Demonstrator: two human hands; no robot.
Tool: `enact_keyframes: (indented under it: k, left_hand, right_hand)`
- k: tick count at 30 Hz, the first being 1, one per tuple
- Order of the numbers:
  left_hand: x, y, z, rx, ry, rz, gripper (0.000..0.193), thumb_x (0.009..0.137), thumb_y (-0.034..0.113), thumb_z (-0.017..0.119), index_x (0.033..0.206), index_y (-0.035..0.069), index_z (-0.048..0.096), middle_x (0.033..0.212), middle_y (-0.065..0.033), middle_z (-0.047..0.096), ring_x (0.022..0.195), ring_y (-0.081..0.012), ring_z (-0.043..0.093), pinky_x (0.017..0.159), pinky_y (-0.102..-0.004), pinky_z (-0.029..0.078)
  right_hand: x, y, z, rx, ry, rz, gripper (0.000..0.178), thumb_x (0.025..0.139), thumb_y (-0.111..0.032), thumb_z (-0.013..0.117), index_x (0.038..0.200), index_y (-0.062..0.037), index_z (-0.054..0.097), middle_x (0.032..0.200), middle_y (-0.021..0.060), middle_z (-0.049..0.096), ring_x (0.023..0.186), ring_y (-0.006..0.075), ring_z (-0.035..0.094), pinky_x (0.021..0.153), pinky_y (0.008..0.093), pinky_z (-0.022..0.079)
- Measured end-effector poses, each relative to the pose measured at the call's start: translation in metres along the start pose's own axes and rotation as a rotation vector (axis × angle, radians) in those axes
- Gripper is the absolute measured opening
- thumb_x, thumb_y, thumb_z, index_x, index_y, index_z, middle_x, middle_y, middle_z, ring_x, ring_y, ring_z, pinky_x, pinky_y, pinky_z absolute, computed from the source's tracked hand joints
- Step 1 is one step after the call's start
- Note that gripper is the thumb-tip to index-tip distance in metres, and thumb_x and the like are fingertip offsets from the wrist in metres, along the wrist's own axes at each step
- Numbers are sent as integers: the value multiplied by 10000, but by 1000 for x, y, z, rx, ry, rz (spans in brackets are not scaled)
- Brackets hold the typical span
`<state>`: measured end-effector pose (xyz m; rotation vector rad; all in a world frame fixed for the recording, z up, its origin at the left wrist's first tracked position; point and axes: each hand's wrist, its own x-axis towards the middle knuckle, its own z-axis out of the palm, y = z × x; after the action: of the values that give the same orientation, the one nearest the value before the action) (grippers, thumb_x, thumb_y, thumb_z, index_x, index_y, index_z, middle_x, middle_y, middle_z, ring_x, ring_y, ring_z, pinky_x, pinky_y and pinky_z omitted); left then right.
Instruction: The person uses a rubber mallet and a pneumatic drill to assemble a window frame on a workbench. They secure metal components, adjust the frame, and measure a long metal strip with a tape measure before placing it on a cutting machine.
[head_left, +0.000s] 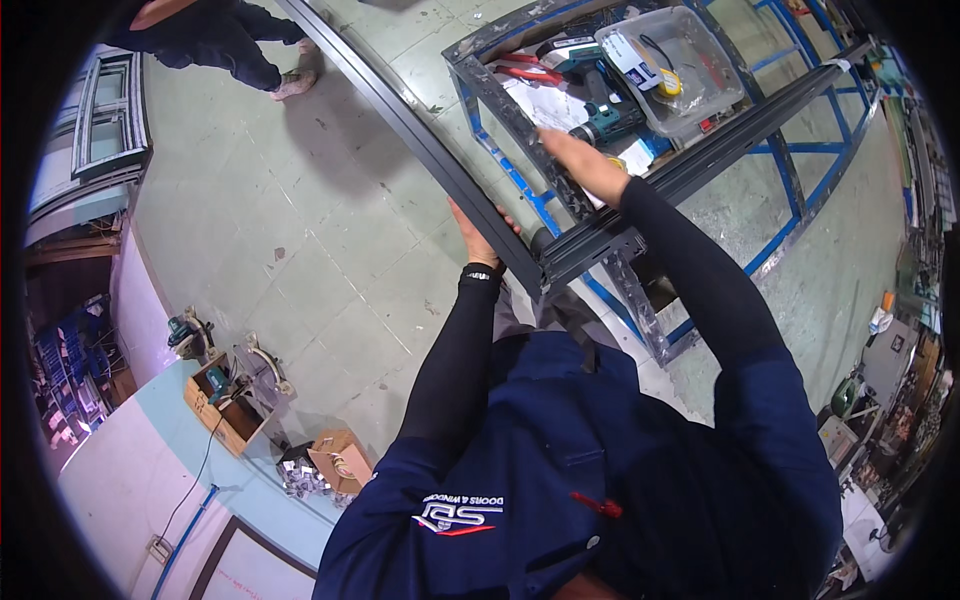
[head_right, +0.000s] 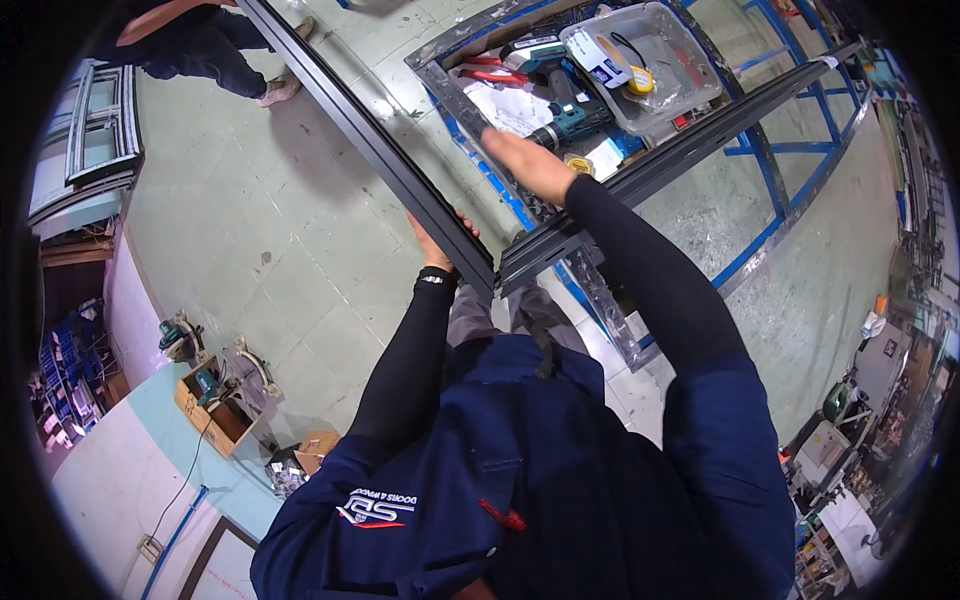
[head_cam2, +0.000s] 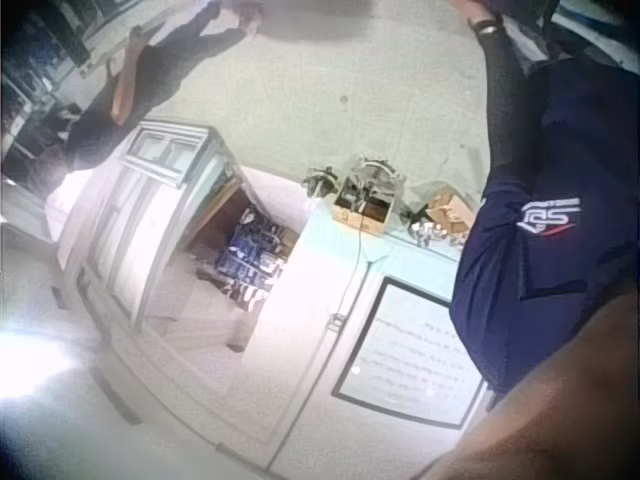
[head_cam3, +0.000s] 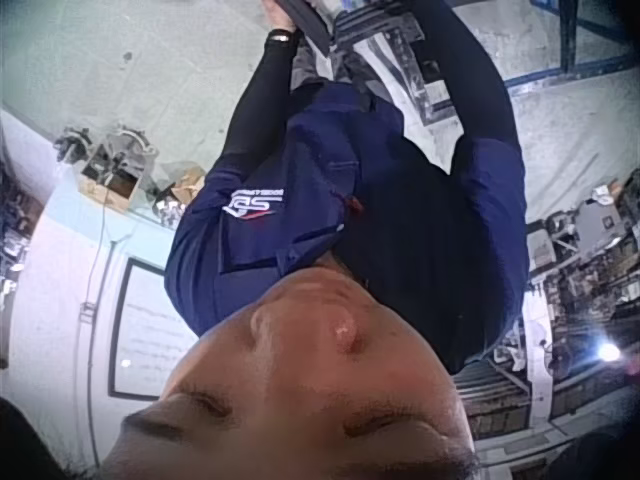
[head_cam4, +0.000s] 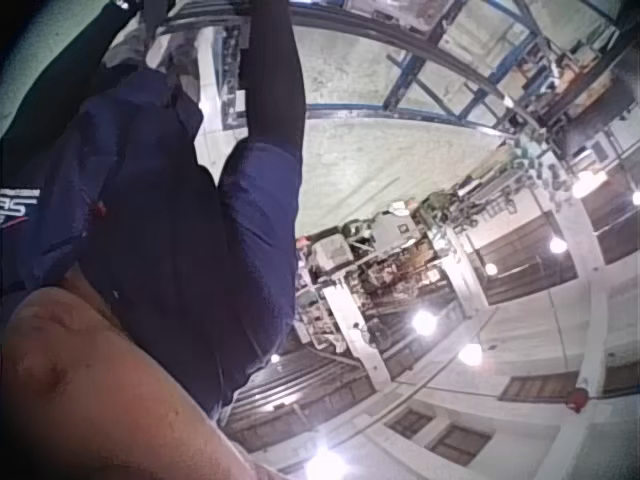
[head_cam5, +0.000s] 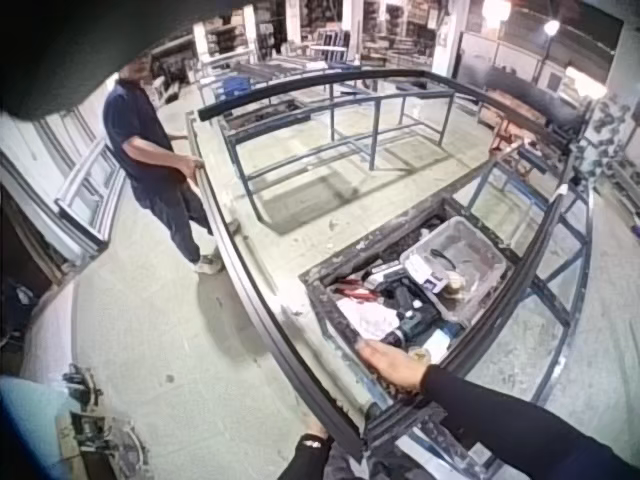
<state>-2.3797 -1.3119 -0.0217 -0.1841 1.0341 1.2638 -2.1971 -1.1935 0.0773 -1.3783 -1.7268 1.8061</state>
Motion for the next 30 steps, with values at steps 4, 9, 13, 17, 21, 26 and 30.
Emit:
enact_keyframes:
  k: [4,9,13,17,21,26,30]
  left_hand:
    - [4,-1,-13,42,-5,33,899,779,914,255,849,68,551,709,-77,551,617,-238,577,563,-422,526]
    - [2,-8,-12,93,-38,42,893,779,914,260,871,75,551,730,-84,561,641,-245,587,591,-435,538]
    - [-3,-19,-18,28,-12,18,878,787,906,265,884,80,546,741,-84,562,653,-247,594,599,-440,538]
    - [-5,-22,-25,-1,-19,-8,866,791,901,276,913,86,541,757,-84,567,666,-252,597,599,-443,534]
    - [-6,-20,-30,-53,-55,-27,846,815,876,281,946,82,543,779,-86,573,675,-247,596,612,-436,535]
    - [23,-25,-68,-181,-298,205,711,982,649,297,1381,74,427,1293,-111,522,1213,-260,518,1016,-385,451]
    - [3,-24,-59,327,-50,389,577,1047,485,315,1439,68,396,1331,-137,532,1174,-231,571,965,-345,491]
  right_hand:
    - [-93,-37,-9,-1187,-374,-312,850,711,-540,778,1387,-113,492,1266,195,599,1221,312,562,1046,380,418]
    - [-113,-5,-4,-1269,-247,-212,452,645,-235,795,1063,-131,659,932,76,679,961,271,649,870,403,479]
    - [-122,2,-5,-1221,-236,-256,360,692,-204,742,1033,-113,673,915,78,684,920,276,657,838,396,489]
    - [-109,-22,-9,-1006,-422,-75,486,778,-221,726,1228,-78,613,1142,152,649,1096,318,613,981,398,447]
    - [-10,9,27,108,-50,-206,632,978,-418,515,1455,-26,376,1443,196,454,1336,266,437,1126,360,311]
    - [58,64,163,38,47,-228,865,983,-639,288,1463,79,295,1560,256,242,1458,341,229,1191,344,184]
    - [27,13,149,251,-85,74,824,973,-533,469,1515,35,220,1540,233,298,1429,268,293,1160,311,209]
